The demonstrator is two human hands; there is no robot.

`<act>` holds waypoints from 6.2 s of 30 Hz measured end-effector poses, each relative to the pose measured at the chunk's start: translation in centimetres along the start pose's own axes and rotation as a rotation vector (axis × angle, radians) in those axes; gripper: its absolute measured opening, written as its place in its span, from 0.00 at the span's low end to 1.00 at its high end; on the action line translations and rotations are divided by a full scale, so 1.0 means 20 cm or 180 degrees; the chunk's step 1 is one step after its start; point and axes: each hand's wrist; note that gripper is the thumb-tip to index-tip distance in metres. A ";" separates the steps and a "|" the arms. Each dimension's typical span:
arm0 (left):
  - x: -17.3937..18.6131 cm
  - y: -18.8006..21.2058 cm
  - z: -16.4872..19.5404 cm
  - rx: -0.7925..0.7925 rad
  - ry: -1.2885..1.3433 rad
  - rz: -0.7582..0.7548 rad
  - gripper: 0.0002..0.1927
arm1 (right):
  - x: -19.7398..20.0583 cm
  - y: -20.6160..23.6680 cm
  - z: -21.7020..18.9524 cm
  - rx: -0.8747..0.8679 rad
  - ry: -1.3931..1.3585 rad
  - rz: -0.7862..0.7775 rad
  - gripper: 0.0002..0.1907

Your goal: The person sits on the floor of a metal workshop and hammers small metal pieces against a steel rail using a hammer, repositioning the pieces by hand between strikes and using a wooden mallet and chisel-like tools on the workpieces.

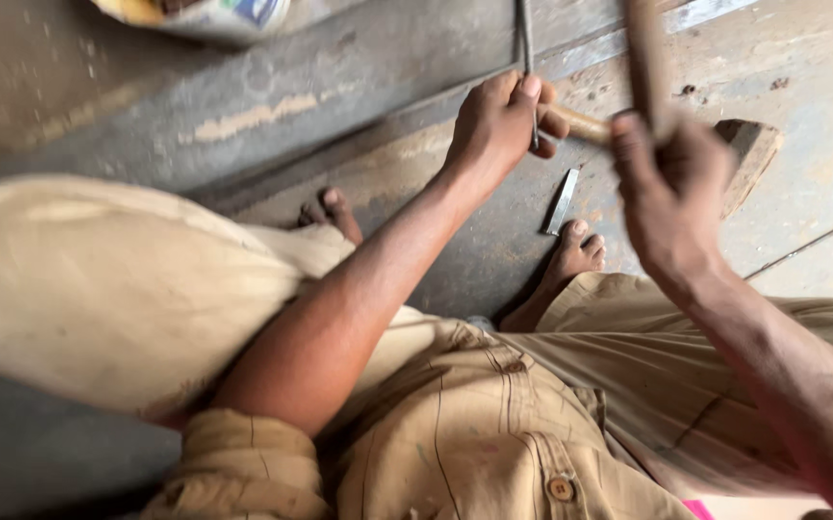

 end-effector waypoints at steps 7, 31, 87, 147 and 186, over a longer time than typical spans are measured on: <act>0.01 0.00 -0.05 0.0069 0.0358 -0.0035 0.18 | -0.01 -0.03 0.00 0.0411 -0.0461 0.0048 0.15; 0.02 0.02 -0.05 -0.0121 -0.0485 0.0202 0.14 | 0.04 0.03 -0.02 0.0532 -0.0191 0.0169 0.16; 0.01 0.04 0.00 -0.0220 -0.0185 0.0234 0.15 | 0.04 0.01 -0.01 -0.0004 0.0259 -0.0120 0.16; 0.00 0.02 -0.04 -0.0319 -0.0051 -0.0001 0.15 | 0.05 0.02 -0.04 0.0624 0.0082 -0.0146 0.21; 0.01 0.05 0.02 -0.0039 -0.0046 0.0163 0.17 | 0.06 0.00 -0.11 -0.0424 0.1018 -0.0068 0.18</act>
Point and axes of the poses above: each hand's wrist, its own y-axis away from the middle knuckle, its own x-axis out of the back of the hand, z = x × y, and after that the axes turned 13 degrees about z, right-handed
